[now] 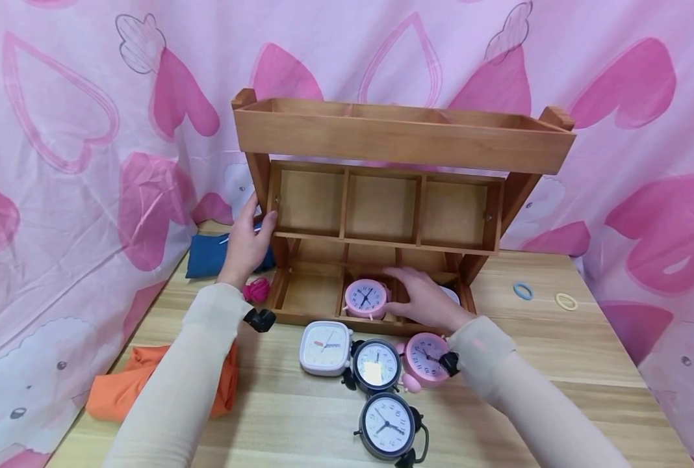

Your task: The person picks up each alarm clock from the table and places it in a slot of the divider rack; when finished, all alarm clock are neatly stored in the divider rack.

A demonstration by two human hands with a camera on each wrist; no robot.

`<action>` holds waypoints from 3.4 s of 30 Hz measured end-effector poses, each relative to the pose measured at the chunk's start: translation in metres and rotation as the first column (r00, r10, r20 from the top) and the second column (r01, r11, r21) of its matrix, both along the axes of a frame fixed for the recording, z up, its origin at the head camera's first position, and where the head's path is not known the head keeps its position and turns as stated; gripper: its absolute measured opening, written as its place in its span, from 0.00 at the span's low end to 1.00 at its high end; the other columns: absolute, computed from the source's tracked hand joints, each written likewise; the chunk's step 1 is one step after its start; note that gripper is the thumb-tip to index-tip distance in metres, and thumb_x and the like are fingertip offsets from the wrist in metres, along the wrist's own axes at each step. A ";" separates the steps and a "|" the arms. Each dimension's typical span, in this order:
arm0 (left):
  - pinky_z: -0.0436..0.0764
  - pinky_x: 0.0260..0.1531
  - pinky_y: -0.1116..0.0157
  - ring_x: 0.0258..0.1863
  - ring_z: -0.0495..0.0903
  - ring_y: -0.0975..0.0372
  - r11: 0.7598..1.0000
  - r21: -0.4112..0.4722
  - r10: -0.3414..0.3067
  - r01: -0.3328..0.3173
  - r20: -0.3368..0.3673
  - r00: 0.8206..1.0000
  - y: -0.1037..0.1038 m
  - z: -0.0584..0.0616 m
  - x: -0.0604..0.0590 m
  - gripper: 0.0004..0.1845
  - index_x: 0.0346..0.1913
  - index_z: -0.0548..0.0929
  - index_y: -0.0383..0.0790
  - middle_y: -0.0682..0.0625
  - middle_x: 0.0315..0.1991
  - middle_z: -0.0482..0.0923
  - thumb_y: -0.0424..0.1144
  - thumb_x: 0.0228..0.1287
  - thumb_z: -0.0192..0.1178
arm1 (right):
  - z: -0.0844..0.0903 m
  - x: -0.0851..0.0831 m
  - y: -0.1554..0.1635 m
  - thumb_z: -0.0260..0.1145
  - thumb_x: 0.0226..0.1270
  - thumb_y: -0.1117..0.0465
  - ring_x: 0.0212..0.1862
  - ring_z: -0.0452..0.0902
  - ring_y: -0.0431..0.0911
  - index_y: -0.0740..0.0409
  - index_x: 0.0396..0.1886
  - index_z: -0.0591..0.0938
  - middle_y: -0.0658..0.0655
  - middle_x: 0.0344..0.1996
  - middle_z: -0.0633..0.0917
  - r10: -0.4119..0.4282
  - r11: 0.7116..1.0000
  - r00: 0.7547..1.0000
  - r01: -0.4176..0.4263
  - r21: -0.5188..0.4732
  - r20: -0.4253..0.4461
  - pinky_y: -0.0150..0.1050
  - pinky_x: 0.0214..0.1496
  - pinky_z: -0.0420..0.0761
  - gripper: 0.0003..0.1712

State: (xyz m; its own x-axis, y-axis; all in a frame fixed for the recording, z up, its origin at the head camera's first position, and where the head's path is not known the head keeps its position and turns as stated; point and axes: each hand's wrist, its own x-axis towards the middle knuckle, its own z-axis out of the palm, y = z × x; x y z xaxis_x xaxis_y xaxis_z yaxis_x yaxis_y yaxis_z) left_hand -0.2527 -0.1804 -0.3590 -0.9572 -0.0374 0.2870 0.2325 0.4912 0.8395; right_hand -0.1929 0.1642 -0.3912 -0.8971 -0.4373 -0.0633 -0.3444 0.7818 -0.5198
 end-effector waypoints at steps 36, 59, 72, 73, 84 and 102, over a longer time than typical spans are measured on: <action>0.77 0.58 0.45 0.69 0.68 0.44 1.000 -0.011 -0.005 0.005 -0.023 1.000 -0.001 -0.001 -0.001 0.32 0.77 0.53 0.65 0.49 0.76 0.58 0.53 0.75 0.49 | -0.062 0.107 0.077 0.80 0.49 0.49 0.53 0.78 0.52 0.62 0.68 0.69 0.63 0.59 0.77 -0.246 0.951 0.969 0.246 -0.185 0.026 0.37 0.44 0.84 0.50; 0.76 0.60 0.46 0.70 0.67 0.45 1.000 -0.003 0.004 -0.004 -0.015 1.000 0.001 -0.001 0.001 0.32 0.77 0.52 0.67 0.51 0.77 0.57 0.53 0.75 0.50 | -0.081 0.104 0.063 0.82 0.46 0.49 0.66 0.67 0.62 0.62 0.73 0.62 0.66 0.66 0.71 -0.290 0.943 0.951 0.302 -0.138 0.103 0.64 0.66 0.70 0.58; 0.77 0.59 0.46 0.70 0.67 0.45 1.000 -0.003 0.006 -0.006 -0.017 1.000 0.000 -0.003 0.000 0.32 0.77 0.52 0.69 0.52 0.77 0.57 0.53 0.75 0.50 | -0.067 0.117 0.070 0.84 0.40 0.49 0.60 0.73 0.59 0.61 0.69 0.69 0.63 0.61 0.77 -0.324 0.941 0.945 0.317 -0.117 -0.050 0.61 0.60 0.75 0.55; 0.77 0.59 0.46 0.70 0.67 0.45 1.000 -0.003 0.006 -0.006 -0.017 1.000 0.000 -0.003 0.000 0.32 0.77 0.52 0.69 0.52 0.77 0.57 0.53 0.75 0.50 | -0.064 0.117 0.071 0.84 0.40 0.50 0.60 0.74 0.59 0.61 0.68 0.70 0.64 0.60 0.77 -0.322 0.942 0.944 0.313 -0.121 -0.066 0.62 0.60 0.75 0.55; 0.77 0.59 0.46 0.71 0.67 0.45 1.000 -0.007 0.006 -0.007 -0.018 1.000 0.000 -0.003 0.001 0.32 0.77 0.51 0.69 0.53 0.77 0.56 0.54 0.75 0.50 | -0.037 0.116 0.068 0.84 0.40 0.46 0.57 0.76 0.54 0.58 0.68 0.70 0.61 0.59 0.78 -0.328 0.941 0.929 0.305 -0.147 -0.172 0.54 0.52 0.81 0.54; 0.76 0.60 0.46 0.71 0.67 0.45 1.000 -0.011 0.007 -0.007 -0.018 1.000 0.000 -0.002 0.001 0.33 0.77 0.51 0.67 0.51 0.77 0.56 0.55 0.75 0.49 | 0.000 0.053 -0.018 0.80 0.46 0.41 0.62 0.73 0.52 0.46 0.73 0.65 0.53 0.64 0.74 -0.231 0.942 0.973 0.218 -0.255 -0.021 0.58 0.61 0.77 0.55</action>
State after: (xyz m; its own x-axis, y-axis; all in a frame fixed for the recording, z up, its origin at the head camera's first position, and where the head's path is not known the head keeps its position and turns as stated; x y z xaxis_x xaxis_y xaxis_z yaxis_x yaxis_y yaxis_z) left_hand -0.2520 -0.1803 -0.3608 -0.9515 -0.0410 0.3050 0.2443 0.5021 0.8296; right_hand -0.1403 0.1461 -0.3909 -0.9731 -0.2197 0.0693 -0.2052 0.6894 -0.6947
